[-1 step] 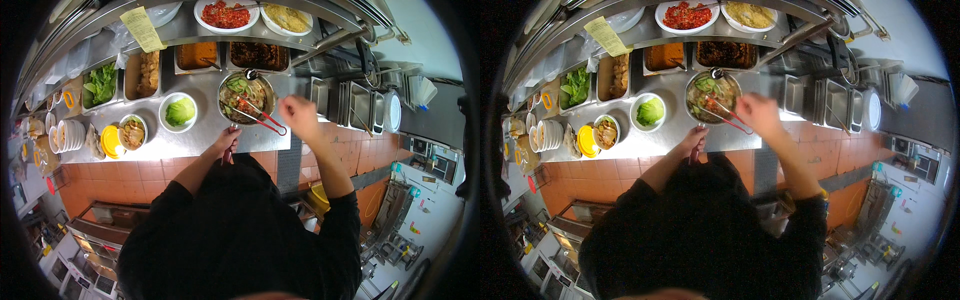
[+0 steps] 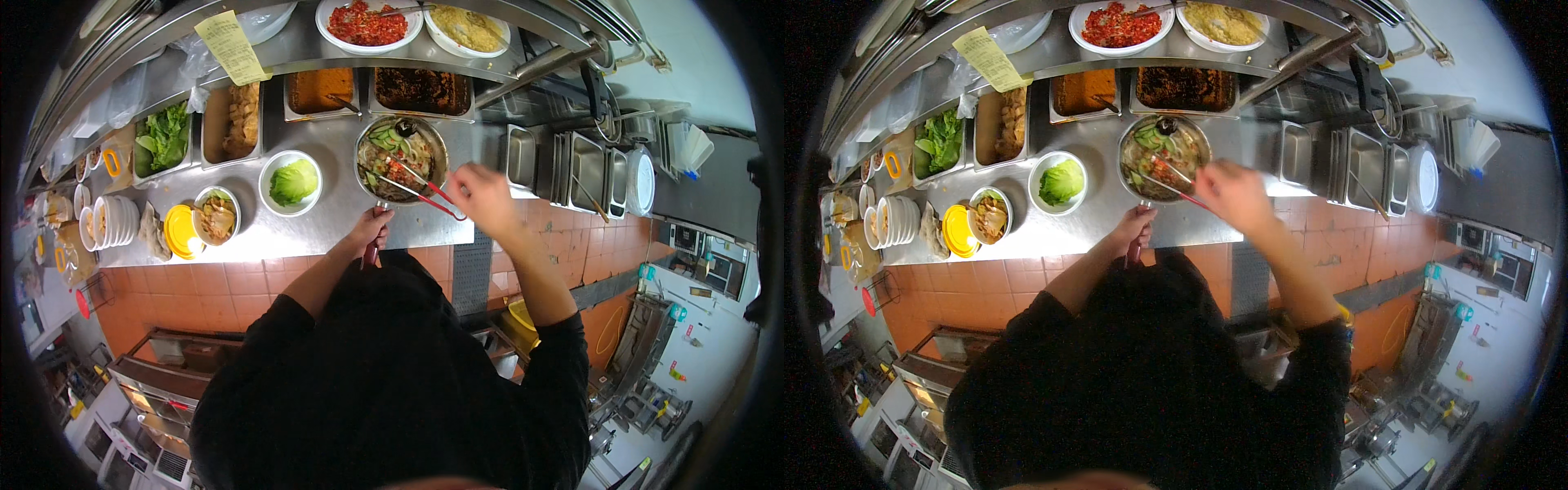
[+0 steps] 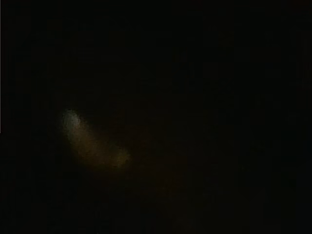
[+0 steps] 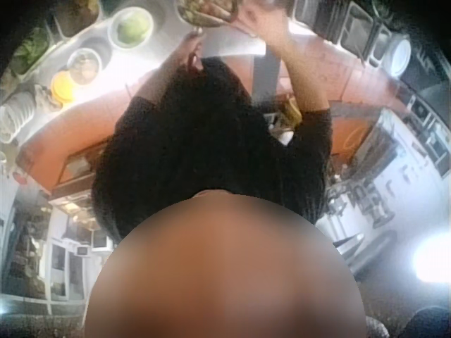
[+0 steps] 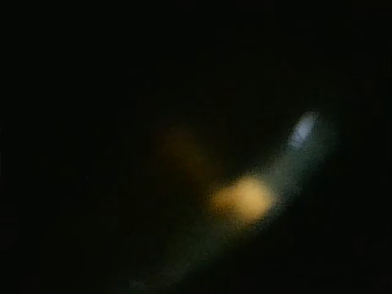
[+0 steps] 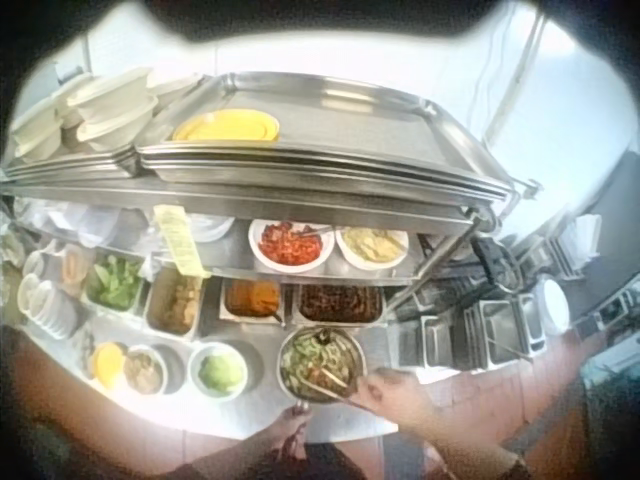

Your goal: The person assembles a noodle dish in a commercial kitchen. They transfer cooked noodles and vegetables from a pot into a bowl, add shredded chicken from a refrigerator, and top the dish with various condiments using tongs.

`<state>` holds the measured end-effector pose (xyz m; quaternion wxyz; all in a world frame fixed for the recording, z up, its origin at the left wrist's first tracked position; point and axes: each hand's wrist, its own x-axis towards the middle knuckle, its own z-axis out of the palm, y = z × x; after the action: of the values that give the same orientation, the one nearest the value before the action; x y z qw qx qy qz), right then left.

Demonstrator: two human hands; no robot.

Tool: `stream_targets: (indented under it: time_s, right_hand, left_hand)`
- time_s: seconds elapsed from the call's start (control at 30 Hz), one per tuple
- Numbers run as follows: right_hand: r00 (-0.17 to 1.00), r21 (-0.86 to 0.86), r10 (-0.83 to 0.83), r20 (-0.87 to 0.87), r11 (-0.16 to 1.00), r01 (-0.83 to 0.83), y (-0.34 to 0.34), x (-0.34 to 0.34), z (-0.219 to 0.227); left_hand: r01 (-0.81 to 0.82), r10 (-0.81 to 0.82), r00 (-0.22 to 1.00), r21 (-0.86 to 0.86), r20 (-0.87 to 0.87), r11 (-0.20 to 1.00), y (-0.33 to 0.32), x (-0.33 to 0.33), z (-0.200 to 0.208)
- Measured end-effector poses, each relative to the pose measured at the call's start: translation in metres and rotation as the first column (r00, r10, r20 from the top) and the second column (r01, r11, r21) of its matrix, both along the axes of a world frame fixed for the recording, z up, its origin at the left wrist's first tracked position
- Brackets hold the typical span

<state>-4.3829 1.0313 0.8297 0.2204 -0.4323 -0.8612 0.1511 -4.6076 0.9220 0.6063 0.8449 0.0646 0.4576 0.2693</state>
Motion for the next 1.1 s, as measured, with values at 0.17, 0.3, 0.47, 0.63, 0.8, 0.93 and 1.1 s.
stream_targets:
  time_s: [0.17, 0.3, 0.47, 0.63, 0.8, 0.93, 1.1]
  right_hand:
    - [0.909, 0.157, 0.299, 0.291, 0.922, -0.354, -0.033, -0.006, -0.021]
    - [0.934, 0.177, 0.262, 0.244, 0.935, -0.308, -0.035, -0.007, -0.021]
    - [0.94, 0.18, 0.232, 0.25, 0.943, -0.281, -0.032, -0.003, -0.012]
    - [0.979, -0.053, -0.188, -0.08, 0.981, 0.184, -0.015, 0.023, 0.01]
    - [0.898, -0.019, -0.417, -0.144, 0.908, 0.418, 0.031, 0.048, -0.005]
    - [0.914, 0.185, -0.404, -0.041, 0.896, 0.405, 0.083, 0.024, -0.054]
    - [0.937, 0.156, -0.349, -0.005, 0.925, 0.345, 0.122, 0.003, -0.085]
  left_hand:
    - [0.004, -0.003, 1.0, 0.01, -0.013, 1.0, 0.001, 0.0, 0.001]
    - [-0.003, 0.003, 1.0, 0.029, 0.007, 1.0, 0.0, -0.002, 0.003]
    - [0.011, -0.011, 1.0, 0.014, -0.015, 1.0, 0.001, -0.002, 0.002]
    - [0.017, -0.017, 1.0, 0.013, -0.024, 1.0, 0.0, 0.0, -0.001]
    - [0.016, -0.015, 1.0, 0.035, -0.023, 0.999, 0.001, 0.001, 0.0]
    - [-0.011, 0.011, 1.0, 0.01, -0.03, 1.0, 0.0, 0.0, 0.004]
    - [-0.048, 0.049, 0.998, 0.012, -0.026, 0.999, -0.001, 0.001, 0.007]
